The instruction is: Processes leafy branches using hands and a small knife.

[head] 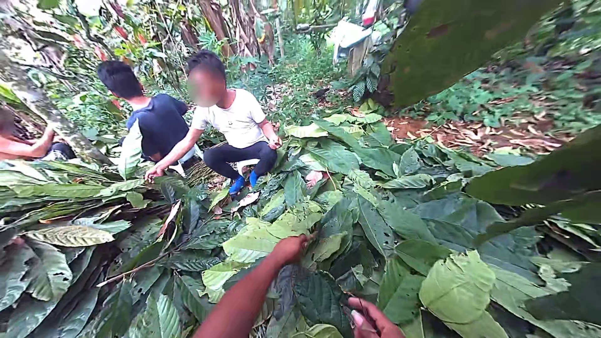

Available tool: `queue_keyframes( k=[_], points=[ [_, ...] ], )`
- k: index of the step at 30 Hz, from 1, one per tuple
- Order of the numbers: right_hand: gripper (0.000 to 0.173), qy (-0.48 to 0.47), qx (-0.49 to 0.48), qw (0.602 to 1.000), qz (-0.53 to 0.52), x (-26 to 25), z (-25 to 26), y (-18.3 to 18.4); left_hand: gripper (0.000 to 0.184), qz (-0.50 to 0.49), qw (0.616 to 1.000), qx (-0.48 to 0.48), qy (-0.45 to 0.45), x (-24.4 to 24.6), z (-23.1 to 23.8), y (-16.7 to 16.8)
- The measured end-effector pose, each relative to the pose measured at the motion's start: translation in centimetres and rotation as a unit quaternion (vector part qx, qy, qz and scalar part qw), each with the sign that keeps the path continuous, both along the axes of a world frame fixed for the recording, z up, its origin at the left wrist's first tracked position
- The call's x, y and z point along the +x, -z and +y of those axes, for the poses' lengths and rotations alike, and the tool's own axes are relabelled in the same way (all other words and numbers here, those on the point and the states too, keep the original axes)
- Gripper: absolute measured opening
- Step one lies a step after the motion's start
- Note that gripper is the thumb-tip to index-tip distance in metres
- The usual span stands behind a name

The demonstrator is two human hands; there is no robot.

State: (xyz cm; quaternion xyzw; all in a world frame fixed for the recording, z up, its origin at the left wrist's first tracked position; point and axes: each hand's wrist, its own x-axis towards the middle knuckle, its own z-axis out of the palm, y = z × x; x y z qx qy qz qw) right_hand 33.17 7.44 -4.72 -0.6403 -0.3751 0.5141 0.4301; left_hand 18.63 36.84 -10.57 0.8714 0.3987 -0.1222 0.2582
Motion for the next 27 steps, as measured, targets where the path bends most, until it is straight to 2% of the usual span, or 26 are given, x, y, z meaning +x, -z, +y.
queue_keyframes(
  k=[2, 6, 8, 10, 12, 13, 15, 17, 18, 19, 20, 22, 23, 25, 26, 27],
  points=[
    [0.042, 0.045, 0.023, 0.999, 0.019, 0.1, -0.2, 0.0, 0.043, -0.051, 0.999, 0.002, -0.014, -3.1, 0.6, -3.8],
    [0.039, 0.073, 0.029, 0.997, 0.014, 0.5, -1.2, -0.1, 0.042, -0.204, 0.972, 0.027, -0.116, -7.6, -1.6, -14.5],
    [0.038, 0.075, 0.017, 0.997, 0.000, 0.7, -1.8, 0.1, 0.041, -0.288, 0.941, 0.024, -0.174, -9.3, -3.3, -17.5],
    [0.038, 0.079, 0.014, 0.997, -0.011, 0.4, -2.4, 0.7, 0.041, -0.297, 0.933, 0.014, -0.202, -11.0, -4.6, -18.5],
    [0.037, 0.083, 0.018, 0.996, -0.008, -0.2, -3.3, 0.9, 0.040, -0.203, 0.963, 0.019, -0.174, -12.3, -6.2, -18.0],
    [0.036, 0.083, 0.019, 0.996, -0.002, -0.5, -3.7, 0.8, 0.039, -0.132, 0.982, 0.019, -0.132, -12.7, -7.3, -17.2],
    [0.034, 0.096, 0.024, 0.995, 0.023, -1.2, -4.4, 0.4, 0.034, 0.022, 1.000, -0.006, 0.009, -12.9, -9.6, -14.9],
    [0.030, 0.142, 0.046, 0.987, 0.053, -1.8, -4.5, 0.5, 0.029, 0.167, 0.968, -0.026, 0.186, -11.6, -11.7, -12.9],
    [0.029, 0.173, 0.067, 0.981, 0.062, -1.8, -4.2, 0.8, 0.027, 0.197, 0.948, -0.002, 0.248, -10.3, -12.4, -12.8],
    [0.029, 0.204, 0.090, 0.973, 0.064, -1.5, -3.9, 1.5, 0.024, 0.176, 0.946, 0.055, 0.268, -8.8, -12.8, -13.8],
    [0.030, 0.233, 0.110, 0.965, 0.056, -1.1, -3.6, 2.3, 0.021, 0.110, 0.954, 0.121, 0.251, -7.0, -13.0, -15.9],
    [0.033, 0.285, 0.123, 0.950, 0.039, -0.3, -3.6, 3.2, 0.030, -0.098, 0.951, 0.251, 0.149, -3.1, -11.3, -22.0],
    [0.033, 0.307, 0.119, 0.944, 0.038, 0.0, -3.8, 3.2, 0.036, -0.195, 0.930, 0.301, 0.085, -1.5, -9.9, -24.8],
    [0.034, 0.335, 0.113, 0.935, 0.043, 1.1, -4.0, 2.8, 0.045, -0.400, 0.866, 0.298, -0.030, -0.1, -9.1, -30.0],
    [0.034, 0.341, 0.108, 0.932, 0.050, 1.6, -4.2, 2.6, 0.044, -0.490, 0.826, 0.270, -0.066, 0.1, -9.0, -31.1],
    [0.034, 0.343, 0.104, 0.932, 0.059, 2.1, -4.4, 2.5, 0.043, -0.531, 0.805, 0.248, -0.091, 0.3, -9.0, -30.6]
  ],
)
